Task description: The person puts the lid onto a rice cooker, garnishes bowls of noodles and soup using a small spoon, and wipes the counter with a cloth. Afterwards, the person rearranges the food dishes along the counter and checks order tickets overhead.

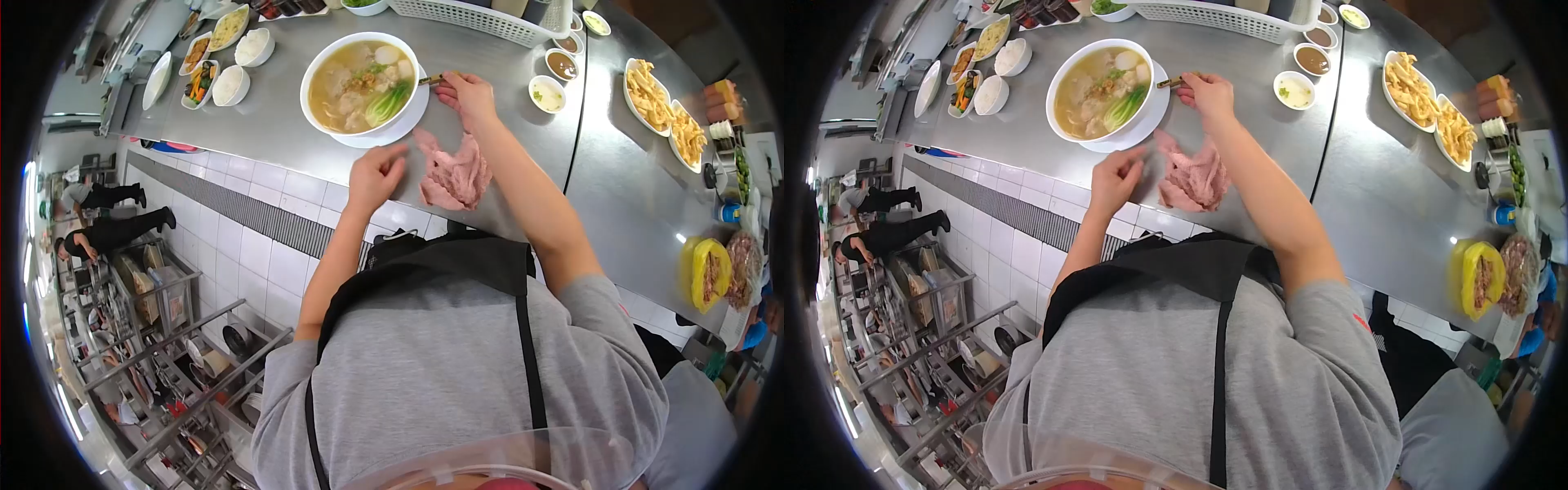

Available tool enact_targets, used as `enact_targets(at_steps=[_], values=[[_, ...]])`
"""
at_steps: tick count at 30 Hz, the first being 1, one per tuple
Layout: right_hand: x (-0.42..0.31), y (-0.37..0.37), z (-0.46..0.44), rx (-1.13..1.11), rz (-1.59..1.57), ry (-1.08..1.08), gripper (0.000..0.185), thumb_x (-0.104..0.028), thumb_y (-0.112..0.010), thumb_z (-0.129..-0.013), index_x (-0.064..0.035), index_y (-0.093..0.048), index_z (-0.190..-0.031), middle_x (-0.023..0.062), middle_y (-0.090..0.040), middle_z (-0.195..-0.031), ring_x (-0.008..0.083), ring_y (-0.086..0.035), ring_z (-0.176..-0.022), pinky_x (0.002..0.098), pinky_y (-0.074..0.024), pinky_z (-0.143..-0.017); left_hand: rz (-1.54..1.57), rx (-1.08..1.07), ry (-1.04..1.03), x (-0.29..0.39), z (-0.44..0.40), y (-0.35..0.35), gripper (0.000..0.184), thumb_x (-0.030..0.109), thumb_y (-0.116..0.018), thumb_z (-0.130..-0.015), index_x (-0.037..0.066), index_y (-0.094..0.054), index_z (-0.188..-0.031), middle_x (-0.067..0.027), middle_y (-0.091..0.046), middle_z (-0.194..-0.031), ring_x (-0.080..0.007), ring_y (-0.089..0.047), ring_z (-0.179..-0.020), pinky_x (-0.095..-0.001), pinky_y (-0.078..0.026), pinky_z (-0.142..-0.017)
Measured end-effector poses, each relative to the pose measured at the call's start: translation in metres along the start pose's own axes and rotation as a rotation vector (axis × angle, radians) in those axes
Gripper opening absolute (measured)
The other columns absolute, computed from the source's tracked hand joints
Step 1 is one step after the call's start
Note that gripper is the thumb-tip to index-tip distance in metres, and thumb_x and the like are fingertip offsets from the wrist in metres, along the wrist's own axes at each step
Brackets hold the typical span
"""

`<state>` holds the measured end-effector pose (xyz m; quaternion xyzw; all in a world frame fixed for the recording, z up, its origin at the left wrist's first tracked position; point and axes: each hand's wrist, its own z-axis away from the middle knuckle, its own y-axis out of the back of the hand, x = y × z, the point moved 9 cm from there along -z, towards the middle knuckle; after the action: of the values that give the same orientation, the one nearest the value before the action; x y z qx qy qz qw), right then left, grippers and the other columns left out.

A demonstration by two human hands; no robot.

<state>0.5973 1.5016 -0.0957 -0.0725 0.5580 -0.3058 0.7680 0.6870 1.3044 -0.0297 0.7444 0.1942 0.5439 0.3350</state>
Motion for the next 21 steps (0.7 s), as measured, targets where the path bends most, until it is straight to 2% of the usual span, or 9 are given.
enact_targets(at_steps=[3, 5, 8, 11, 14, 16, 17, 19, 21], values=[[0.0, 0.004, 0.002, 0.011, 0.01, -0.006, 0.02, -0.011, -0.06, -0.077, 0.0047, -0.055, -0.089, 0.01, -0.06, -0.077, 0.0154, -0.059, -0.063, 0.0242, -0.0508, -0.056, 0.232, -0.11, -0.157, 0.025, 0.013, -0.015, 0.018, 0.008, -0.065, -0.068, 0.006, -0.064, -0.086, 0.0012, -0.04, -0.052, -0.0074, -0.034, -0.047, -0.0215, -0.029, -0.044], [-0.002, 0.001, 0.004, -0.03, 0.002, -0.004, 0.031, -0.017, -0.064, -0.076, 0.0058, -0.051, -0.093, 0.0129, -0.059, -0.083, 0.0182, -0.059, -0.071, 0.0259, -0.05, -0.063, 0.298, 0.065, 0.084, 0.004, 0.016, -0.009, 0.011, 0.009, -0.066, -0.068, 0.003, -0.06, -0.075, 0.0002, -0.043, -0.054, -0.0076, -0.037, -0.048, -0.0216, -0.031, -0.044], [-0.011, 0.019, 0.022, 0.085, 0.171, 0.028, 0.036, -0.021, -0.066, -0.074, 0.0035, -0.051, -0.095, 0.0118, -0.059, -0.082, 0.0173, -0.058, -0.07, 0.0263, -0.0484, -0.06, 0.294, 0.177, 0.084, 0.006, 0.013, 0.015, 0.008, 0.006, -0.066, -0.07, 0.003, -0.059, -0.073, 0.0012, -0.05, -0.059, -0.0045, -0.037, -0.05, -0.02, -0.032, -0.045], [-0.053, 0.007, 0.112, -0.031, 0.787, 0.651, 0.032, -0.024, -0.067, -0.068, -0.0055, -0.055, -0.092, 0.0074, -0.058, -0.076, 0.0186, -0.057, -0.066, 0.0352, -0.0455, -0.065, 0.359, 0.336, -0.085, -0.01, 0.018, 0.048, 0.004, 0.002, -0.061, -0.074, 0.003, -0.062, -0.078, -0.0012, -0.052, -0.062, -0.0056, -0.042, -0.053, -0.0194, -0.033, -0.047], [-0.038, -0.023, 0.18, -0.341, 1.269, 0.724, 0.031, -0.02, -0.066, -0.065, -0.0063, -0.057, -0.091, 0.0082, -0.057, -0.078, 0.0218, -0.057, -0.073, 0.0389, -0.0438, -0.073, 0.475, 0.544, 0.163, -0.064, 0.024, 0.089, 0.016, 0.011, -0.05, -0.084, 0.001, -0.057, -0.073, 0.0011, -0.045, -0.058, -0.0051, -0.035, -0.05, -0.0186, -0.031, -0.046], [-0.029, -0.027, 0.219, -0.156, 1.468, 1.367, 0.024, -0.022, -0.057, -0.07, -0.0107, -0.058, -0.091, 0.0066, -0.058, -0.075, 0.0256, -0.056, -0.074, 0.0403, -0.0452, -0.069, 0.618, 0.628, 0.268, -0.093, 0.011, 0.11, 0.019, 0.015, -0.048, -0.086, 0.003, -0.052, -0.071, 0.0014, -0.044, -0.059, -0.0054, -0.034, -0.051, -0.0191, -0.031, -0.046], [-0.03, -0.029, 0.22, -0.138, 1.477, 1.368, 0.024, -0.022, -0.057, -0.07, -0.0107, -0.058, -0.091, 0.0066, -0.058, -0.075, 0.0256, -0.056, -0.074, 0.0403, -0.0452, -0.069, 0.677, 0.626, 0.276, -0.109, 0.001, 0.122, 0.02, 0.016, -0.048, -0.086, 0.005, -0.049, -0.07, 0.0008, -0.044, -0.061, -0.0056, -0.034, -0.052, -0.0197, -0.031, -0.045], [-0.018, -0.023, 0.186, -0.157, 1.525, 0.891, 0.017, -0.019, -0.055, -0.073, -0.0131, -0.059, -0.089, 0.0067, -0.057, -0.077, 0.0266, -0.055, -0.076, 0.0396, -0.0453, -0.07, 0.616, 0.619, 0.296, -0.176, -0.023, 0.125, 0.015, 0.017, -0.048, -0.086, 0.003, -0.05, -0.089, -0.0026, -0.048, -0.067, -0.009, -0.042, -0.057, -0.0212, -0.038, -0.05], [-0.025, -0.016, 0.172, -0.045, 1.214, 0.81, 0.013, -0.017, -0.054, -0.075, -0.0145, -0.059, -0.087, 0.0072, -0.057, -0.081, 0.0269, -0.054, -0.078, 0.0382, -0.0458, -0.069, 0.642, 0.475, 0.41, -0.166, -0.045, 0.112, 0.032, 0.018, -0.047, -0.086, 0.001, -0.039, -0.112, -0.0072, -0.053, -0.077, -0.0143, -0.052, -0.067, -0.0252, -0.046, -0.057]])
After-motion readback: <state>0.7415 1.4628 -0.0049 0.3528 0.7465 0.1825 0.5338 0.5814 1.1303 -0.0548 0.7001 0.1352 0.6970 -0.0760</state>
